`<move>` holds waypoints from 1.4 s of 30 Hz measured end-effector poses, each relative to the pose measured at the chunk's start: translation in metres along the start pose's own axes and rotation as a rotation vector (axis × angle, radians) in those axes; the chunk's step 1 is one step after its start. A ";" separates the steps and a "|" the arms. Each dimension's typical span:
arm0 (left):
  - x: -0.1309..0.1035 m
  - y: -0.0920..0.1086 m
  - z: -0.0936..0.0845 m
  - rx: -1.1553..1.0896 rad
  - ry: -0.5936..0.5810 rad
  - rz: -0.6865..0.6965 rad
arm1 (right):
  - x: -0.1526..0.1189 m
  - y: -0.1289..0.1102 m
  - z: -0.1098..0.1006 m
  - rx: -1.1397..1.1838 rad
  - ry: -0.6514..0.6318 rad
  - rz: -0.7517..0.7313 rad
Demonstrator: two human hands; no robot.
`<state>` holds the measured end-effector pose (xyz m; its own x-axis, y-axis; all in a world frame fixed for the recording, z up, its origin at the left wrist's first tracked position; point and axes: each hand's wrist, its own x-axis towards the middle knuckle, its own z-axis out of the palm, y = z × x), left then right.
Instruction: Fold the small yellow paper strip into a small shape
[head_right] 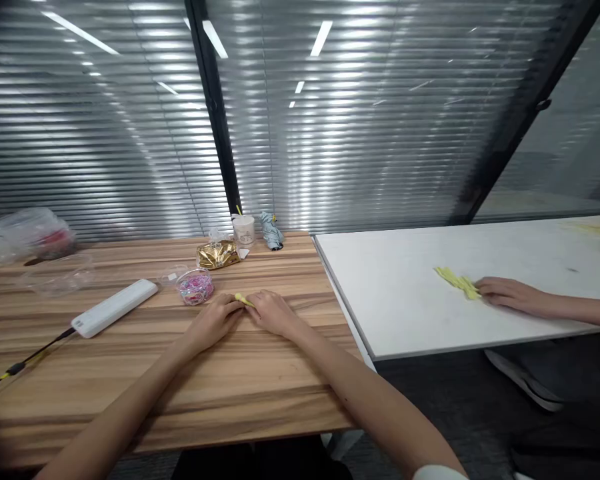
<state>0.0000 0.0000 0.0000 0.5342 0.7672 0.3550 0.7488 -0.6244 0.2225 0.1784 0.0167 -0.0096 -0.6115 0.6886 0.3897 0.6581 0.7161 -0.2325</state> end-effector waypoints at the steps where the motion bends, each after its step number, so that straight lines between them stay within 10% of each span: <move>1: 0.000 0.000 0.000 -0.001 0.002 0.001 | 0.000 0.000 0.000 0.004 -0.002 0.003; 26: 0.000 -0.008 -0.002 -0.120 0.112 -0.220 | 0.001 0.002 0.002 -0.062 0.042 0.160; 42: 0.006 -0.022 0.002 -0.491 0.371 -0.434 | 0.002 0.011 0.013 0.402 0.241 0.234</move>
<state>-0.0123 0.0187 -0.0042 -0.0010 0.9138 0.4062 0.5544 -0.3376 0.7608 0.1786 0.0280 -0.0233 -0.3186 0.8237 0.4690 0.5158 0.5658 -0.6433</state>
